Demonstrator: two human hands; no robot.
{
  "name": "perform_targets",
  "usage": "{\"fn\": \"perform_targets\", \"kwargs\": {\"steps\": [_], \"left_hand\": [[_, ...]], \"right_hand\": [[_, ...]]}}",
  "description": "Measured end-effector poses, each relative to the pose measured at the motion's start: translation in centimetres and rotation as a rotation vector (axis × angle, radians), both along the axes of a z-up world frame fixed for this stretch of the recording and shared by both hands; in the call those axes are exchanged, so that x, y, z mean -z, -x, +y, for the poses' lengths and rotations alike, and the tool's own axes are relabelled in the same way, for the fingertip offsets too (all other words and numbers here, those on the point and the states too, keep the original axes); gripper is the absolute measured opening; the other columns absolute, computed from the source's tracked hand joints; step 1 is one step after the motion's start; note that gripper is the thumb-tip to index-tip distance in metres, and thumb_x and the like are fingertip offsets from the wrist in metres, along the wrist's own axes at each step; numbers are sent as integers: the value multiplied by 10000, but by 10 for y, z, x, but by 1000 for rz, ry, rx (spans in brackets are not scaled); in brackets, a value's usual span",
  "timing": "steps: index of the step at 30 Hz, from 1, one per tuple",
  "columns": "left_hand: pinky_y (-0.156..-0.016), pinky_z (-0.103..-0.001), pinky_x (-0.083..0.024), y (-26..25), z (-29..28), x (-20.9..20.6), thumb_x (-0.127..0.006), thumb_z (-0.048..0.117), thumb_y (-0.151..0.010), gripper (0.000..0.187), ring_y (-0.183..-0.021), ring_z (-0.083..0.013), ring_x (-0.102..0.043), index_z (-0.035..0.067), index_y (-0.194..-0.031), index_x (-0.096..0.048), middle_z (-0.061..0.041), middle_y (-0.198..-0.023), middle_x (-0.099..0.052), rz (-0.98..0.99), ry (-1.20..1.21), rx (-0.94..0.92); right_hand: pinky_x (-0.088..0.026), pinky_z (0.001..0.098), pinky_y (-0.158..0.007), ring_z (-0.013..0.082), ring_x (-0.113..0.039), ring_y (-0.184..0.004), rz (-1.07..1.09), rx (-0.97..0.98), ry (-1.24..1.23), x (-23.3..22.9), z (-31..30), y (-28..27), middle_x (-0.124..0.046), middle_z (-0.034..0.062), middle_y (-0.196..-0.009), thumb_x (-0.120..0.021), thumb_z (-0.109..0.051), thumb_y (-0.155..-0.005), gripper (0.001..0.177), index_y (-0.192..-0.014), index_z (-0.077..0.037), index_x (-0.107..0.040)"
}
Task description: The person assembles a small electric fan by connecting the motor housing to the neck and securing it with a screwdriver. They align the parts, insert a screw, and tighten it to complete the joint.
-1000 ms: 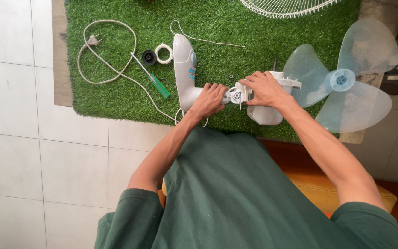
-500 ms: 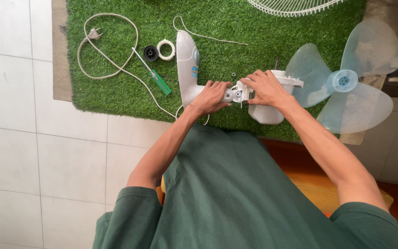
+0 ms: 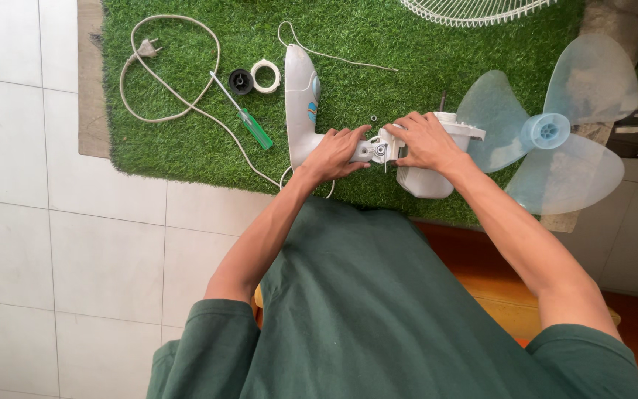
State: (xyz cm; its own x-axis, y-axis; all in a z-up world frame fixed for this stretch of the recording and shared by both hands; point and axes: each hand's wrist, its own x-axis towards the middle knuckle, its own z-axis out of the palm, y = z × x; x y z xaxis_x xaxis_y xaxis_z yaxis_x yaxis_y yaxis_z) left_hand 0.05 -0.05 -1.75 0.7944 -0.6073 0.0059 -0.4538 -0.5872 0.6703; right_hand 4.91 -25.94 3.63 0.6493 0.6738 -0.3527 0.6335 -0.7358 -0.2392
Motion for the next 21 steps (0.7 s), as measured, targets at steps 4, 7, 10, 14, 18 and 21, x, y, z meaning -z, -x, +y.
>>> {"fn": "perform_targets", "kwargs": {"steps": [4,7,10,14,18,21], "left_hand": [[-935,-491,-441,-4,0,1,-773,479,-879,879,-1123,-324,-627,24,-1494,-341,-122,-1162,-700,26,1,-3],[-945,-488,-438,-4,0,0,-783,480,-876,871,-1118,-320,-632,38,-1488,-349,-113,-1153,-711,54,7,-1],[-955,-478,-436,-5,0,-2,-794,483,-872,874,-1117,-317,-637,45,-1486,-352,-110,-1159,-716,86,20,6],[-956,-475,-435,-8,2,-5,-807,475,-844,901,-1121,-322,-639,38,-1484,-348,-116,-1178,-717,105,19,6],[-968,-473,-435,-11,1,-6,-806,471,-848,904,-1128,-325,-635,27,-1481,-337,-124,-1187,-719,126,12,13],[-967,-476,-433,-10,2,-5,-804,460,-851,893,-1129,-324,-639,31,-1481,-339,-120,-1197,-723,127,16,20]], "right_hand": [[-404,456,-979,269,-539,-1252,-9,-2,0,0,1,-1,-629,93,-1326,-915,-456,-637,908,-1417,-141,-575],[-405,455,-979,270,-537,-1253,-5,3,-2,0,0,2,-627,92,-1325,-913,-457,-642,909,-1421,-137,-572],[-404,455,-983,269,-534,-1254,-9,-1,-6,0,-2,5,-626,87,-1320,-910,-449,-647,898,-1418,-135,-573],[-401,454,-989,267,-531,-1259,-8,-7,-2,1,0,4,-621,85,-1329,-913,-444,-636,905,-1416,-139,-572],[-390,463,-1006,265,-528,-1250,27,7,32,2,1,2,-617,83,-1312,-921,-446,-639,916,-1423,-140,-558],[-393,457,-1008,261,-528,-1262,23,0,13,2,0,3,-619,76,-1317,-918,-430,-646,911,-1432,-143,-557]]}}
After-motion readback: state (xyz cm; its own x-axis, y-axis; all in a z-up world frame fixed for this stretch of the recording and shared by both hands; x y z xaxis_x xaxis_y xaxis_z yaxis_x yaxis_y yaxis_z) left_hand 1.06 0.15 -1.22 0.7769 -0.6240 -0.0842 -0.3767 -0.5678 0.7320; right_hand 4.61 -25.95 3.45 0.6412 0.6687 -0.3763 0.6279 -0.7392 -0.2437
